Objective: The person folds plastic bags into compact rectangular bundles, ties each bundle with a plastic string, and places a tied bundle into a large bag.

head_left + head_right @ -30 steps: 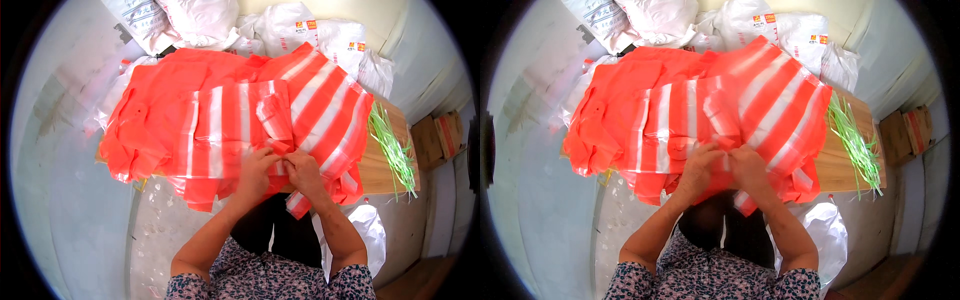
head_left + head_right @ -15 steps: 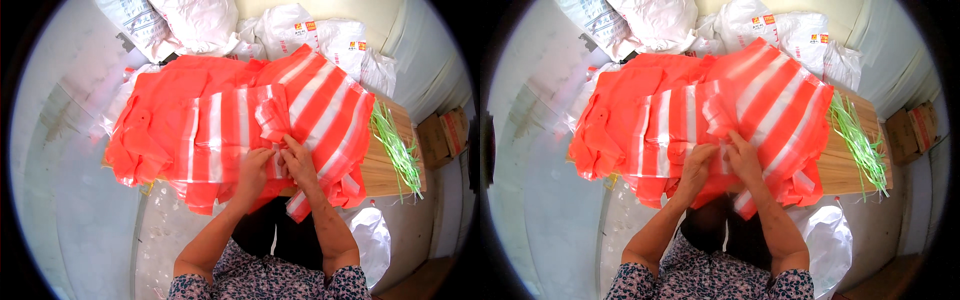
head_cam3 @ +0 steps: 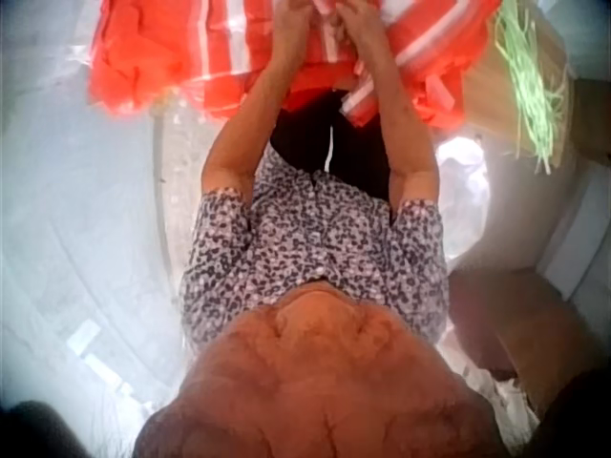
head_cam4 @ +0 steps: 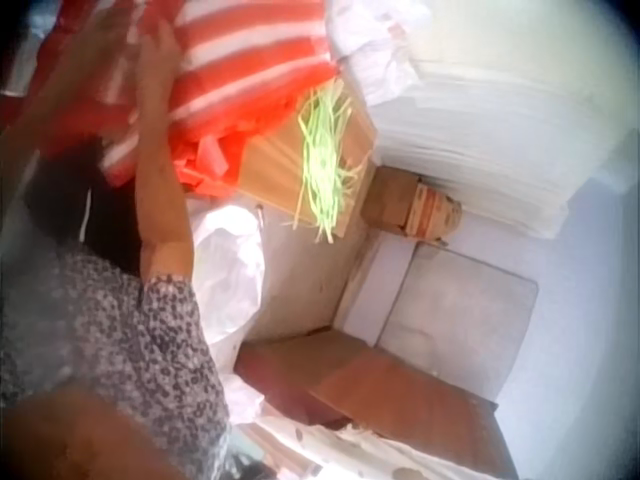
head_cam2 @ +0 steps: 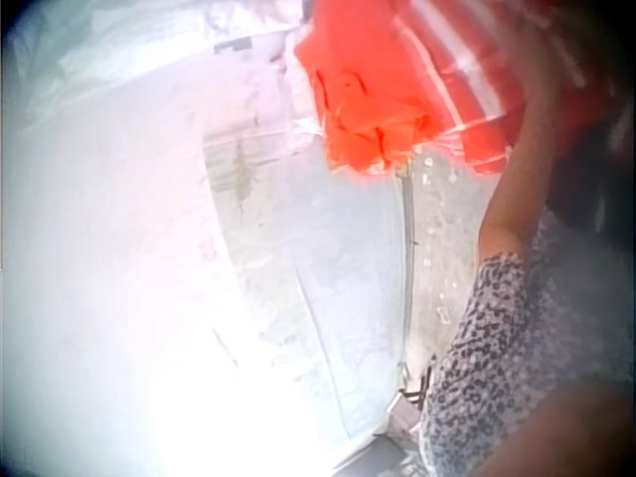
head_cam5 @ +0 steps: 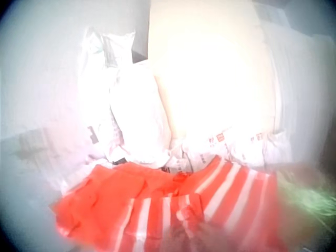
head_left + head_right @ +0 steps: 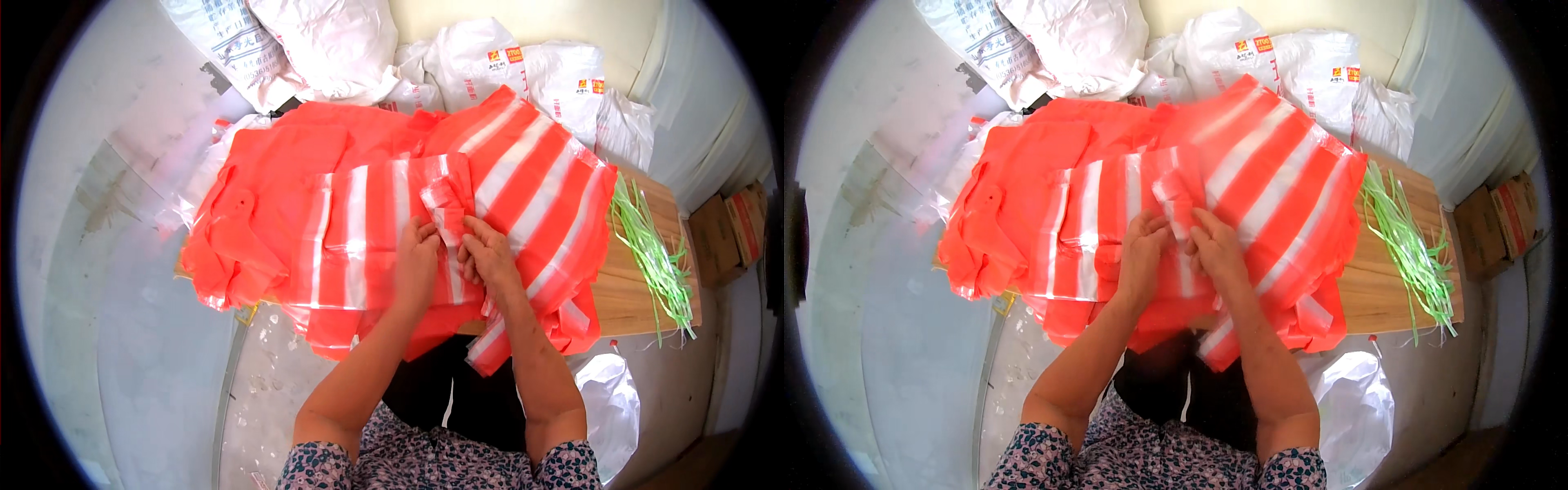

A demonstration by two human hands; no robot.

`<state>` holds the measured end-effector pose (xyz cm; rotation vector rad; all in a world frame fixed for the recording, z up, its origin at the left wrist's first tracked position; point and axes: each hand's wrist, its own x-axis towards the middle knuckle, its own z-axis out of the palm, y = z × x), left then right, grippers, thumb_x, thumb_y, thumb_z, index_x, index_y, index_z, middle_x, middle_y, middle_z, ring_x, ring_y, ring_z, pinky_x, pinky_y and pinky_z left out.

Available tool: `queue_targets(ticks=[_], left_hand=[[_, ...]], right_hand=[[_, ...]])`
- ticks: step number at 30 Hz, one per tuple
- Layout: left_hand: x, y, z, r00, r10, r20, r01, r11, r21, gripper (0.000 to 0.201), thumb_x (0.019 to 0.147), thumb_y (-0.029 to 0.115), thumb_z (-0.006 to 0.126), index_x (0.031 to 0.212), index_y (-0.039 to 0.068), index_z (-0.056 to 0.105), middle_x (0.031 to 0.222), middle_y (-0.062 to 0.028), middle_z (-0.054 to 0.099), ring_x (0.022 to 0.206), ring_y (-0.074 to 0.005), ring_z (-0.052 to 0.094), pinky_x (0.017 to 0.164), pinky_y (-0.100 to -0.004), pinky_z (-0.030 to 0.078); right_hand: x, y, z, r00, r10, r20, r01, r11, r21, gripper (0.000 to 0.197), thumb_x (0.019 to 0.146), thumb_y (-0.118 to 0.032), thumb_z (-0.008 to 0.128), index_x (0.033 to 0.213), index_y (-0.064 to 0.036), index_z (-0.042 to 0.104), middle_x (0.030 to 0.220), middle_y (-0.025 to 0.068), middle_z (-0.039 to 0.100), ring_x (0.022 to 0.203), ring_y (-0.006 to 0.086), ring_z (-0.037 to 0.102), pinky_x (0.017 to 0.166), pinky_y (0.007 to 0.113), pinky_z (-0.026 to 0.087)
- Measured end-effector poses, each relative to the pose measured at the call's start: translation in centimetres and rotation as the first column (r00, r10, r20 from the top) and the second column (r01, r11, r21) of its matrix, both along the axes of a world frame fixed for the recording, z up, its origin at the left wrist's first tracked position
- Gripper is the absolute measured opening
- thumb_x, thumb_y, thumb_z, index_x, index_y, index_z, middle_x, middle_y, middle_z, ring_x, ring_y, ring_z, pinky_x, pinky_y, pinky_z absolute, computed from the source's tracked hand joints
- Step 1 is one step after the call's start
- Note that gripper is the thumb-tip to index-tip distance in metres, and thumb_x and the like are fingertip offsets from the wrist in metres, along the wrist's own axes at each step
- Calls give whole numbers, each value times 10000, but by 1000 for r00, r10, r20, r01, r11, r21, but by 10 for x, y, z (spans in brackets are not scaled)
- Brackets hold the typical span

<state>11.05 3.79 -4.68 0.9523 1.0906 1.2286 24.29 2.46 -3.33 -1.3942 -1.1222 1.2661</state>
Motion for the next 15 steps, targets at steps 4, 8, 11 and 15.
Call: queue_targets(ticks=[4, 8, 11, 15], left_hand=[[1, 5, 3, 1000, -16, -12, 17, 998, 68, 504, 850, 81, 433, 1326, -77, 385, 1245, -187, 524, 1097, -224, 514, 935, -304, 391], [2, 14, -7, 996, -52, 70, 45, 994, 104, 497, 816, 57, 453, 1293, -79, 428, 1237, -153, 536, 1120, -194, 508, 956, -289, 385], [5, 7, 3, 997, -46, 54, 44, 998, 35, 463, 813, 38, 448, 1263, -68, 478, 1219, -128, 557, 1107, -181, 520, 959, -280, 381], [2, 1, 4, 996, -58, 63, 56, 998, 24, 441, 810, 35, 464, 1238, -56, 516, 1194, -117, 581, 1094, -176, 531, 959, -285, 389]], right_hand=[[-5, 3, 8, 1000, -3, -13, 3, 1000, -20, 490, 921, -116, 431, 1392, -5, 354, 661, 49, 540, 409, 100, 480, 354, 221, 347], [-9, 15, 20, 994, 32, 109, -39, 997, 69, 441, 906, -96, 423, 1343, -42, 437, 683, 54, 547, 415, 106, 483, 376, 229, 363], [-5, 28, 29, 967, 14, 255, -34, 997, 75, 420, 896, -92, 421, 1310, -46, 477, 688, 55, 553, 420, 105, 484, 389, 233, 372], [-1, 43, 36, 948, 109, 298, -115, 993, 4, 421, 876, -72, 430, 1292, -46, 495, 700, 65, 555, 441, 110, 497, 422, 248, 403]])
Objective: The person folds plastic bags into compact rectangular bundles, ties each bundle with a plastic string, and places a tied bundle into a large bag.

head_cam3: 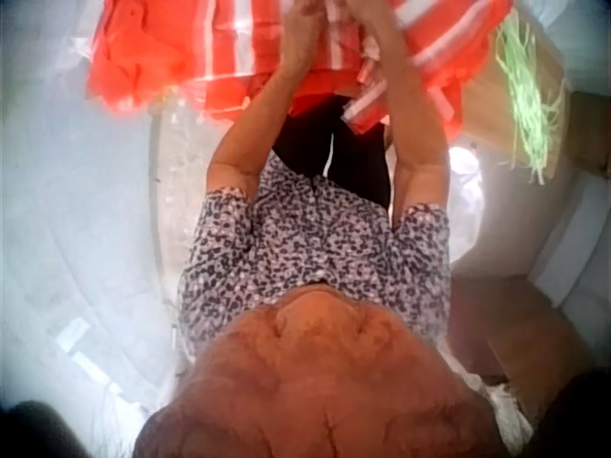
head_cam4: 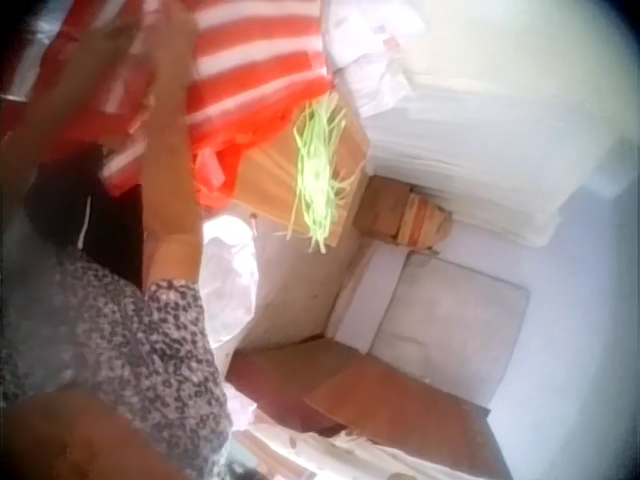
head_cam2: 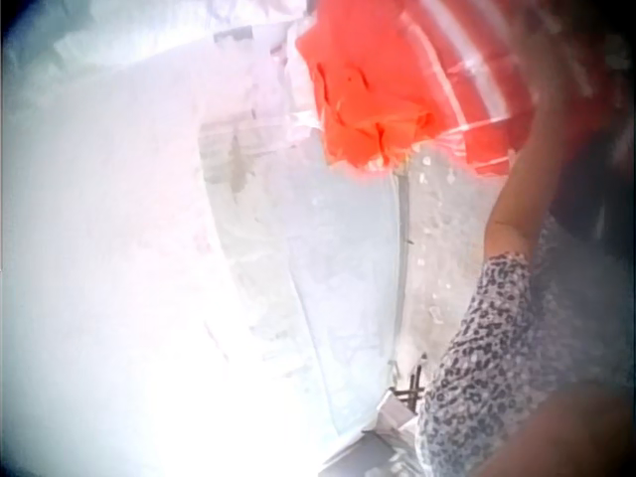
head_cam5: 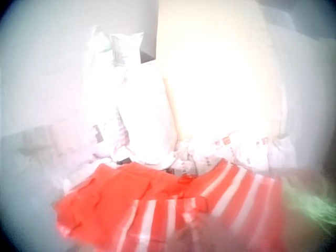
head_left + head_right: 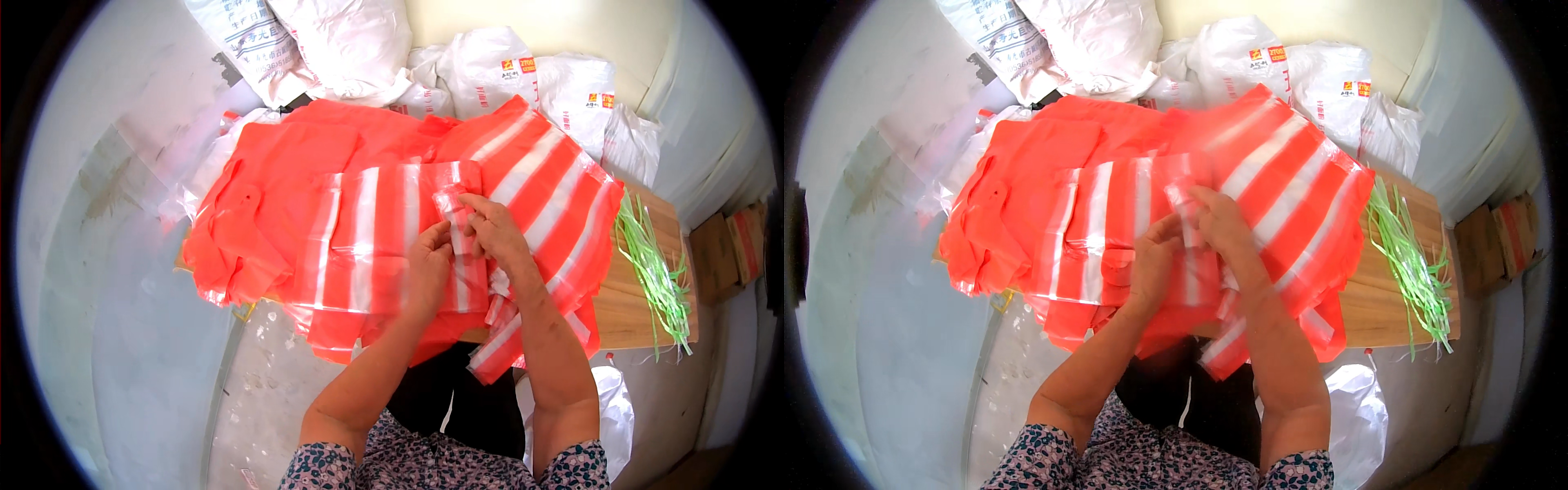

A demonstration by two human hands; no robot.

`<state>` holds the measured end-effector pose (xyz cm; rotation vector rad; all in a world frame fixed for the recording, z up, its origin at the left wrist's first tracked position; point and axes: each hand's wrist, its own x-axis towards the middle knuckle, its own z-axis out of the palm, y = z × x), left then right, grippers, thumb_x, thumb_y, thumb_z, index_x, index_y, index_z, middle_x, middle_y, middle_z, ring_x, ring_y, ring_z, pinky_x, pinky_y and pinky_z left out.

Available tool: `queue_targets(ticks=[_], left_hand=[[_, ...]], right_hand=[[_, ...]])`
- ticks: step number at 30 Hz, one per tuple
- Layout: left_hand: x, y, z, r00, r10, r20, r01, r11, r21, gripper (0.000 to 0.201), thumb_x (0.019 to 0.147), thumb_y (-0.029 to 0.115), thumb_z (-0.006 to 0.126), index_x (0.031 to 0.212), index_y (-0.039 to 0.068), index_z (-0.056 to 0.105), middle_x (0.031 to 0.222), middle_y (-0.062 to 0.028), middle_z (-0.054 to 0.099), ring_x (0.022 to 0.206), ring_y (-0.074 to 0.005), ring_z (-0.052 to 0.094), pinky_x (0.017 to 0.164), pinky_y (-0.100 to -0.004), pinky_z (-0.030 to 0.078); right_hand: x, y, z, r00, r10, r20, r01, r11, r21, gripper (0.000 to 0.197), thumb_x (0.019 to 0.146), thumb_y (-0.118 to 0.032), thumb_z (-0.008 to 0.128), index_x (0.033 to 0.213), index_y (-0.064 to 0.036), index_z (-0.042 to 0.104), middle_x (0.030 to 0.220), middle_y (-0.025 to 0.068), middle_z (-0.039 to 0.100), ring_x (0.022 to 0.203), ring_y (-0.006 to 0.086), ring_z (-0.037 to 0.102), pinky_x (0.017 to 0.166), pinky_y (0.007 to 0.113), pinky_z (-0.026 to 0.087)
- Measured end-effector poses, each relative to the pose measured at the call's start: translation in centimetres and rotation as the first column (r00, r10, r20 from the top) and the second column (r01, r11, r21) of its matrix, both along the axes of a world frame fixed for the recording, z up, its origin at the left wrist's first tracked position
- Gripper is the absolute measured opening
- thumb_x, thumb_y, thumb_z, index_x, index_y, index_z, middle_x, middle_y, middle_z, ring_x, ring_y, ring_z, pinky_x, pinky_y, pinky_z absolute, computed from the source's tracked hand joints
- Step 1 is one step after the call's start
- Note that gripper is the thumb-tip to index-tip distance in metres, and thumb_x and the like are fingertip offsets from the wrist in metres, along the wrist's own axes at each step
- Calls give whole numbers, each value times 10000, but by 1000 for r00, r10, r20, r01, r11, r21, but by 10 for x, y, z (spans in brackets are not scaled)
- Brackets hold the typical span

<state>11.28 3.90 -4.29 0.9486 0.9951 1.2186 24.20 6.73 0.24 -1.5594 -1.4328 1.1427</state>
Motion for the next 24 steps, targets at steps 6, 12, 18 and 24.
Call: queue_targets(ticks=[6, 12, 18, 24], left_hand=[[2, 2, -9, 999, 24, -47, -22, 998, 52, 436, 807, 22, 468, 1233, -48, 527, 1194, -126, 584, 1112, -208, 531, 969, -306, 390], [1, 6, -18, 993, 10, -117, 7, 989, 147, 435, 816, 1, 452, 1242, -45, 521, 1235, -140, 558, 1166, -221, 501, 1000, -307, 363], [1, 9, -21, 999, -25, 46, 20, 995, 95, 444, 811, -34, 434, 1247, -34, 517, 1230, -123, 548, 1151, -208, 499, 995, -289, 362], [-2, 9, -19, 991, -36, 127, 31, 999, 43, 507, 817, -21, 433, 1324, -18, 428, 1282, -152, 498, 1188, -232, 468, 990, -311, 373]], right_hand=[[-1, 25, -22, 705, -213, 676, -317, 759, 569, 406, 789, -35, 558, 1193, -77, 551, 837, 139, 580, 693, 280, 617, 612, 381, 511], [-20, 32, -13, 437, -393, 809, -322, 771, 549, 233, 725, -6, 591, 952, -59, 585, 937, 134, 522, 867, 303, 578, 659, 394, 520], [-16, 40, -9, 473, -356, 806, -341, 769, 541, 163, 698, -34, 634, 856, -53, 598, 944, 119, 534, 896, 305, 542, 708, 385, 483], [-16, 40, -6, 517, -357, 778, -298, 777, 555, 140, 670, -69, 675, 794, -80, 611, 939, 109, 543, 916, 306, 526, 739, 397, 462]])
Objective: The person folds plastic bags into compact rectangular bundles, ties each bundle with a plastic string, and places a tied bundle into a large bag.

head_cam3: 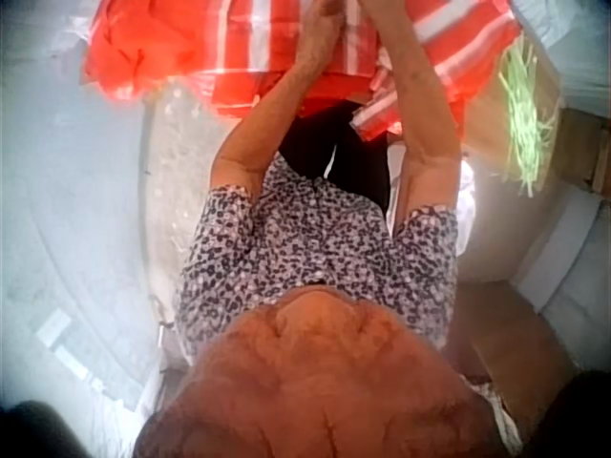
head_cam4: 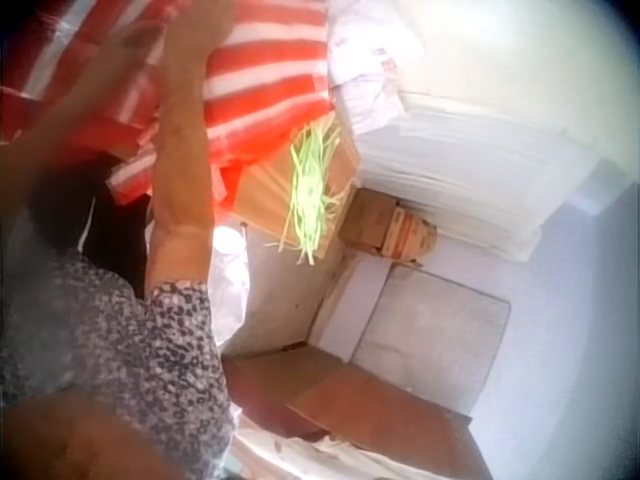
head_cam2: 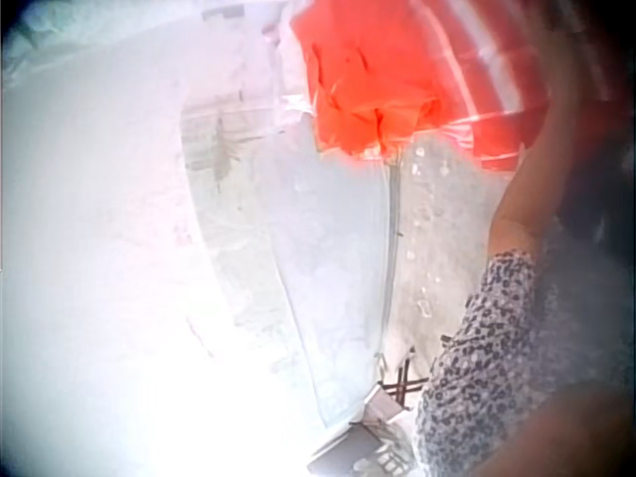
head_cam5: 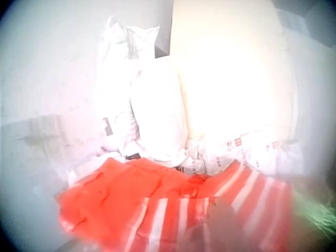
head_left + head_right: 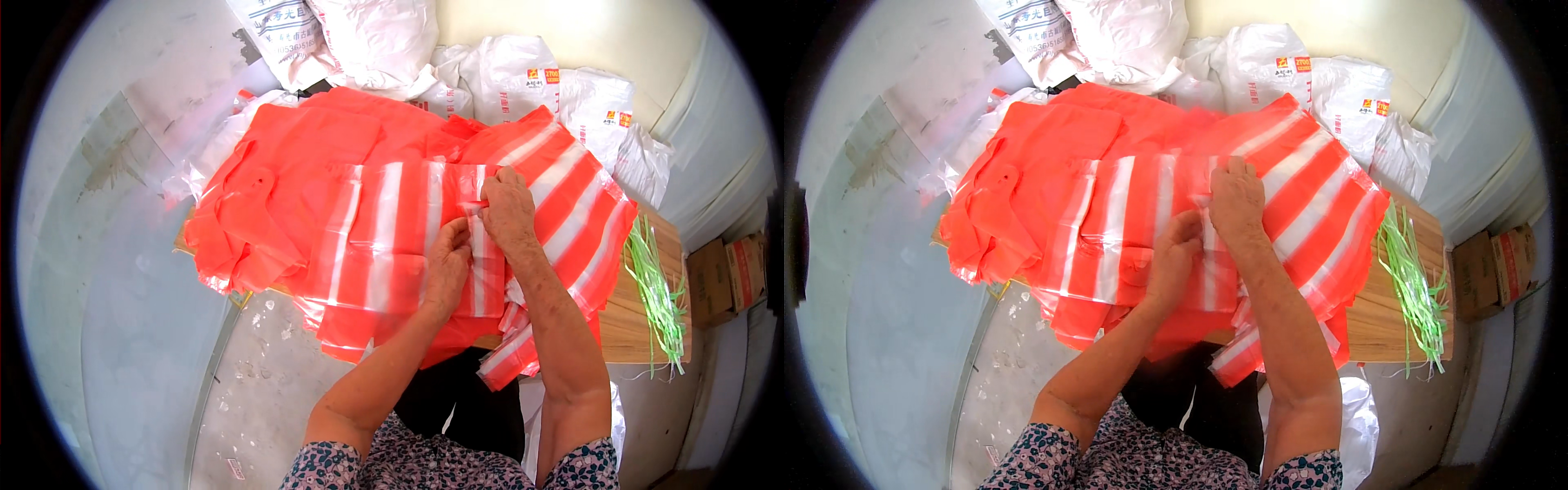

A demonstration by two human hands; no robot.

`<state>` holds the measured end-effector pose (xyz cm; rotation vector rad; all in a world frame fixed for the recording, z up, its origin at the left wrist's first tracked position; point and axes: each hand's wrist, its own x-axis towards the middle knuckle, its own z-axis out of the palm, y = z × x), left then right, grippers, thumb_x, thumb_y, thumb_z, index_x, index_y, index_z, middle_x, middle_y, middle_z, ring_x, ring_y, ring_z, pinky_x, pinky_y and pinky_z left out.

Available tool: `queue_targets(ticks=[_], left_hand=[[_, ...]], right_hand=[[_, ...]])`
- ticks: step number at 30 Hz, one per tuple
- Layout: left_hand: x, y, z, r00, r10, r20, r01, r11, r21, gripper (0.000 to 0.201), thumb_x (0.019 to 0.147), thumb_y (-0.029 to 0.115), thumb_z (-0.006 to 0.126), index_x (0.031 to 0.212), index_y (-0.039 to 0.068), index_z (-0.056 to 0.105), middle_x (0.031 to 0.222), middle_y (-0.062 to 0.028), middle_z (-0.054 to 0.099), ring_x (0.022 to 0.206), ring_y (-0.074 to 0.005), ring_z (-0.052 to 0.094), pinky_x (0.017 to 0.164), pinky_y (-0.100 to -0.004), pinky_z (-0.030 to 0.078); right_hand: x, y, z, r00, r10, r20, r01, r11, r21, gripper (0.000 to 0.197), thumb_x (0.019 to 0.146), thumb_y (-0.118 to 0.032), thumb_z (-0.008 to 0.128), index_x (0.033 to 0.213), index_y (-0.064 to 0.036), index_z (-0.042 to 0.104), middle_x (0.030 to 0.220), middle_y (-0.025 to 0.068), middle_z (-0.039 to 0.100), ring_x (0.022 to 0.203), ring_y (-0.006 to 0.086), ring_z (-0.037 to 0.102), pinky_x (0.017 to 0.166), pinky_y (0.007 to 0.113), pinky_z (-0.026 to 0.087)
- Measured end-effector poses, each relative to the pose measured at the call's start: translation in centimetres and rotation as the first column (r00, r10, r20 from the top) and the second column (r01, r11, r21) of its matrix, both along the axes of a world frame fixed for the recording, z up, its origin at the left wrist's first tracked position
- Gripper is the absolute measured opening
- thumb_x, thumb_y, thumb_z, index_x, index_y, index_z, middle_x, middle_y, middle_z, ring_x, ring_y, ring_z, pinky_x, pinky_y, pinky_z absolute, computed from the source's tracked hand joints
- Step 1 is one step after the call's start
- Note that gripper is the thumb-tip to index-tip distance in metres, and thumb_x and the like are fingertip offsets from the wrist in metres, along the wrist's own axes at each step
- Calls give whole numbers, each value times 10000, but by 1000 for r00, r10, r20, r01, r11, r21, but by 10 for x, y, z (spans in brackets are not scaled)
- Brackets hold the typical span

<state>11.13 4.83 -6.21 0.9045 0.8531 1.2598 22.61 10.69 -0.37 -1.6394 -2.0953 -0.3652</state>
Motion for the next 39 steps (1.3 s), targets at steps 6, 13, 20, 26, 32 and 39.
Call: queue_targets(ticks=[6, 13, 20, 26, 32, 39], left_hand=[[0, -9, 25, 991, 132, -25, -131, 991, 26, 657, 810, -14, 559, 1411, 34, 298, 1367, -165, 391, 1234, -235, 410, 989, -311, 384], [2, -4, 43, 991, -115, 63, 104, 983, 151, 564, 836, 42, 603, 1352, 36, 375, 1194, -93, 527, 1096, -140, 490, 917, -271, 411], [7, -12, 45, 995, -48, -87, 66, 974, 217, 384, 839, 70, 490, 1221, 31, 469, 1141, -68, 544, 1066, -150, 507, 920, -289, 401], [9, -12, 38, 998, -25, -62, 39, 971, 238, 314, 854, 72, 471, 1164, 37, 507, 1096, -56, 567, 1021, -145, 524, 902, -280, 405], [-1, -5, 48, 987, -137, -78, 148, 976, 158, 221, 913, 102, 493, 1121, 47, 546, 980, -18, 604, 904, -113, 543, 802, -267, 442], [-15, -2, 46, 981, -193, -21, 193, 959, 209, 217, 906, 89, 556, 1122, 72, 566, 915, -3, 620, 800, -82, 555, 733, -242, 459]], right_hand=[[13, -19, 16, 912, -25, -409, -93, 959, -266, 194, 632, -9, 696, 784, -39, 579, 783, 90, 598, 759, 258, 577, 672, 329, 460], [17, -47, 41, 689, 73, -721, -377, 886, -271, 235, 676, -83, 680, 901, -24, 645, 796, 108, 642, 799, 242, 622, 721, 332, 475], [11, -61, 4, 553, 118, -825, -303, 951, -68, 627, 747, -31, 671, 1319, -22, 416, 1090, 128, 571, 1013, 174, 560, 903, 280, 442], [2, -70, -3, 408, 104, -907, -336, 941, -43, 760, 790, -2, 637, 1433, -16, 232, 1196, 159, 540, 1068, 205, 544, 932, 306, 433], [44, -73, -26, 384, 43, -922, -465, 872, -153, 825, 724, 130, 622, 1437, -28, 237, 1148, 114, 563, 1038, 182, 558, 910, 298, 450], [29, -96, -36, 426, -11, -905, -421, 883, -209, 696, 696, 139, 619, 1343, -32, 428, 1072, 85, 600, 949, 173, 583, 840, 286, 478]])
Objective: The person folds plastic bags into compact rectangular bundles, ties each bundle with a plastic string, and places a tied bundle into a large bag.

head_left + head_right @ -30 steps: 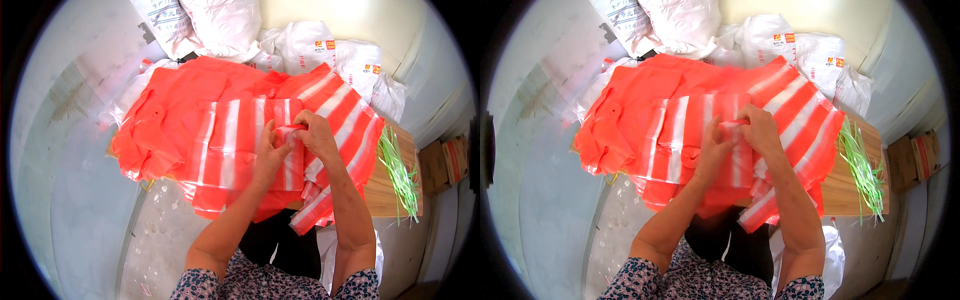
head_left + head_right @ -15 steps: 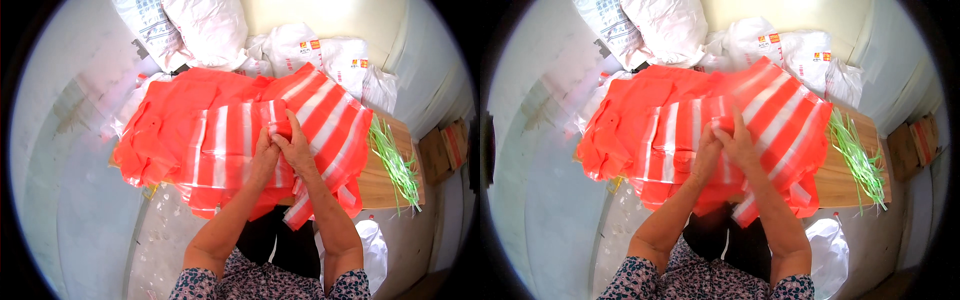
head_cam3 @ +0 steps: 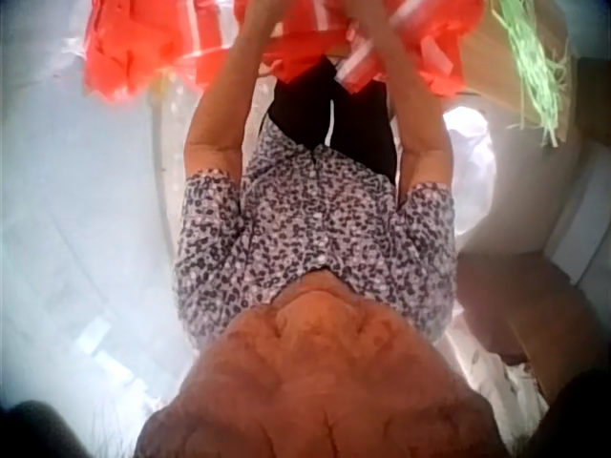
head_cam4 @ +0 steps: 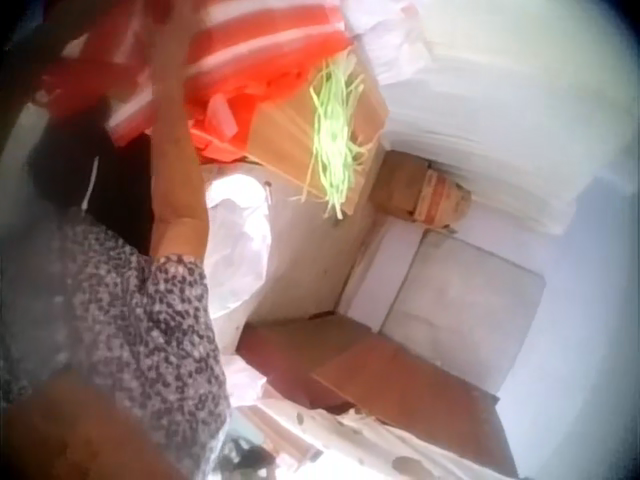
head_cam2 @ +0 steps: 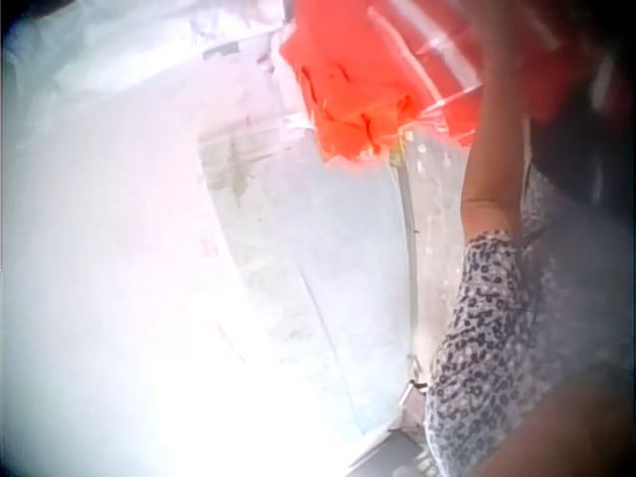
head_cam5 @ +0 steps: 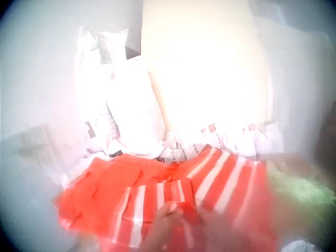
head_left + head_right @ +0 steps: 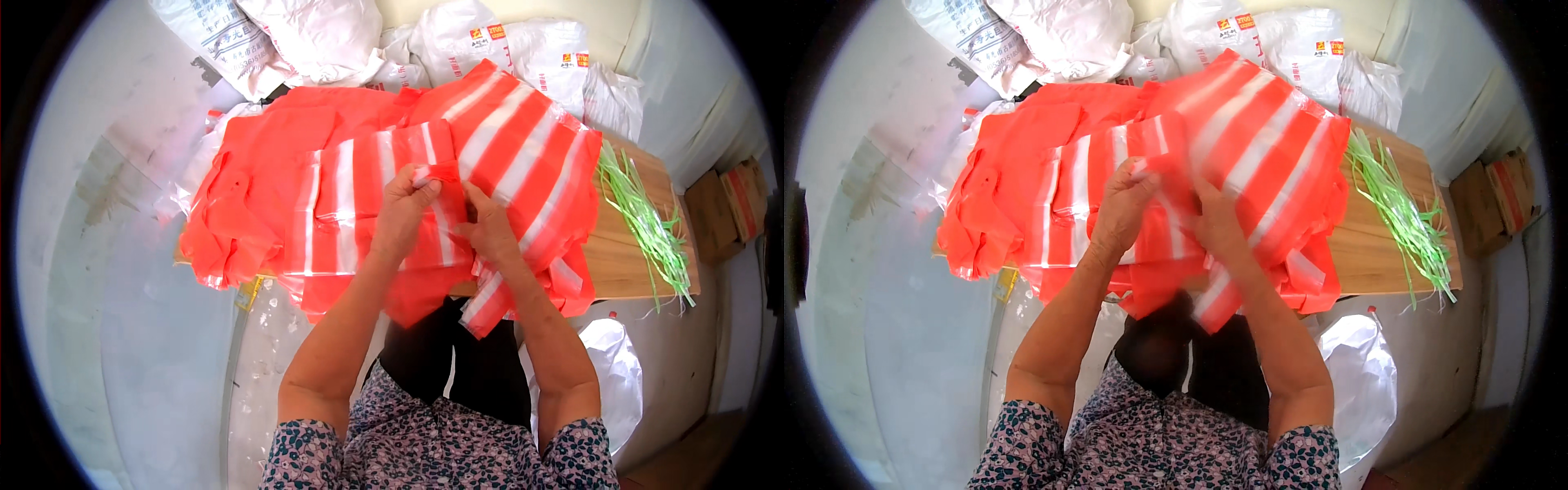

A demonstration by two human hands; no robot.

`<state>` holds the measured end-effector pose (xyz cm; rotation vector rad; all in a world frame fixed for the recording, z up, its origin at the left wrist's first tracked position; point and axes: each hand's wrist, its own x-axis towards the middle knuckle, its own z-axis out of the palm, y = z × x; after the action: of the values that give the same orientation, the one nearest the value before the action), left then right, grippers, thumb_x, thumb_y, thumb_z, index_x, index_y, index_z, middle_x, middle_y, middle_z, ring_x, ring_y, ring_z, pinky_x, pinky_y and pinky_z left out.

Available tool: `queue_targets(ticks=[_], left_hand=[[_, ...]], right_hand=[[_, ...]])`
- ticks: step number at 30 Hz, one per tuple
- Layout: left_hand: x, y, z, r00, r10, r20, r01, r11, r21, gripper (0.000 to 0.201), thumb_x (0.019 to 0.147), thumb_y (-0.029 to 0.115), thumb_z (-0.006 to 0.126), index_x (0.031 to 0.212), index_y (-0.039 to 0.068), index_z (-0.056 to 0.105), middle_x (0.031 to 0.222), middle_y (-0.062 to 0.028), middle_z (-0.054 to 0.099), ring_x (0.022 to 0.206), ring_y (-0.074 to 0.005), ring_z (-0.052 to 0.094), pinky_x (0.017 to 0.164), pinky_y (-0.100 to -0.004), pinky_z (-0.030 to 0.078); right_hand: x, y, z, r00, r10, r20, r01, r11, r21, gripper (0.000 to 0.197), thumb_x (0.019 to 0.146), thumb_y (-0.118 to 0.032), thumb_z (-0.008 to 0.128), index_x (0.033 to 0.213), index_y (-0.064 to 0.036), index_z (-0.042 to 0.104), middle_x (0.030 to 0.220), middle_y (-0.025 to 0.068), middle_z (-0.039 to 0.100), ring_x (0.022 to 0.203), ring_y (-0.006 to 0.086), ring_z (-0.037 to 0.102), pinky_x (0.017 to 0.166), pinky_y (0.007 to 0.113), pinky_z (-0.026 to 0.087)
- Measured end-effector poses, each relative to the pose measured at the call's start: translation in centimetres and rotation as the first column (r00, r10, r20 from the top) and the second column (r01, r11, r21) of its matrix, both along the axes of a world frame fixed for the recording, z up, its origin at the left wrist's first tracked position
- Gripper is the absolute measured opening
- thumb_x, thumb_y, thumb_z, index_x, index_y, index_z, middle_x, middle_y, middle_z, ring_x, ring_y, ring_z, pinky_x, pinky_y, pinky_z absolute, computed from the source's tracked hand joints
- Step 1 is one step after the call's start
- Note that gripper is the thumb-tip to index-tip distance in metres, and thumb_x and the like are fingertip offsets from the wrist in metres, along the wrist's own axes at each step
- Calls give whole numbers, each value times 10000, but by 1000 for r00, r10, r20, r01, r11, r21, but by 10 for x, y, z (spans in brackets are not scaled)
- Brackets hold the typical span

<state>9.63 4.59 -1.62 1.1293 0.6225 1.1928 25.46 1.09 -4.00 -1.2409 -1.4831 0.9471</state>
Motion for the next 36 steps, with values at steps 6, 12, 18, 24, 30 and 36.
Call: queue_targets(ticks=[6, 12, 18, 24, 30, 36], left_hand=[[-14, -7, -1, 997, 21, 73, -17, 999, -45, 202, 882, 22, 567, 1078, 73, 566, 919, 1, 617, 806, -71, 555, 730, -223, 455], [-50, -29, 5, 957, 101, -273, -85, 994, 70, 175, 806, -51, 568, 918, 77, 607, 895, 25, 599, 809, -71, 544, 709, -234, 442], [-87, -32, -33, 607, 706, -366, -99, 524, 846, 232, 653, -97, 560, 797, 76, 618, 889, -71, 618, 816, -247, 575, 726, -346, 446], [-92, -40, -53, 501, 811, -302, -77, 390, 918, 177, 589, -21, 621, 719, 96, 594, 804, -57, 595, 732, -274, 546, 631, -378, 402], [-94, -49, -49, 423, 853, -306, -74, 369, 927, 185, 576, 15, 639, 729, 118, 625, 724, -28, 547, 689, -236, 523, 620, -365, 377], [-96, -53, -62, 368, 871, -325, -8, 352, 936, 192, 564, 55, 660, 737, 134, 633, 738, -7, 524, 707, -229, 508, 663, -381, 370]], right_hand=[[-9, -12, -23, 933, -215, 289, 178, 973, 150, 615, 679, 78, 682, 1260, -29, 509, 968, 143, 615, 912, 218, 609, 800, 292, 482], [-14, -9, -42, 865, -345, 363, 175, 888, 426, 407, 642, 96, 657, 1027, -33, 622, 879, 135, 581, 849, 313, 576, 735, 358, 481], [-17, -18, -34, 831, -375, 412, 94, 823, 560, 298, 647, 99, 588, 917, -22, 624, 842, 121, 554, 829, 307, 546, 731, 380, 449], [-14, -30, -20, 737, -319, 596, -147, 785, 602, 151, 680, -9, 557, 823, -32, 600, 821, 120, 532, 811, 313, 520, 730, 404, 421], [-28, -24, -4, 837, -136, 530, -189, 837, 513, 196, 689, 44, 586, 855, -34, 653, 859, 107, 564, 858, 303, 543, 747, 391, 438], [-61, 13, -11, 802, 32, 597, -318, 868, 381, 189, 724, 10, 575, 872, -61, 667, 821, 106, 571, 822, 286, 557, 739, 360, 449]])
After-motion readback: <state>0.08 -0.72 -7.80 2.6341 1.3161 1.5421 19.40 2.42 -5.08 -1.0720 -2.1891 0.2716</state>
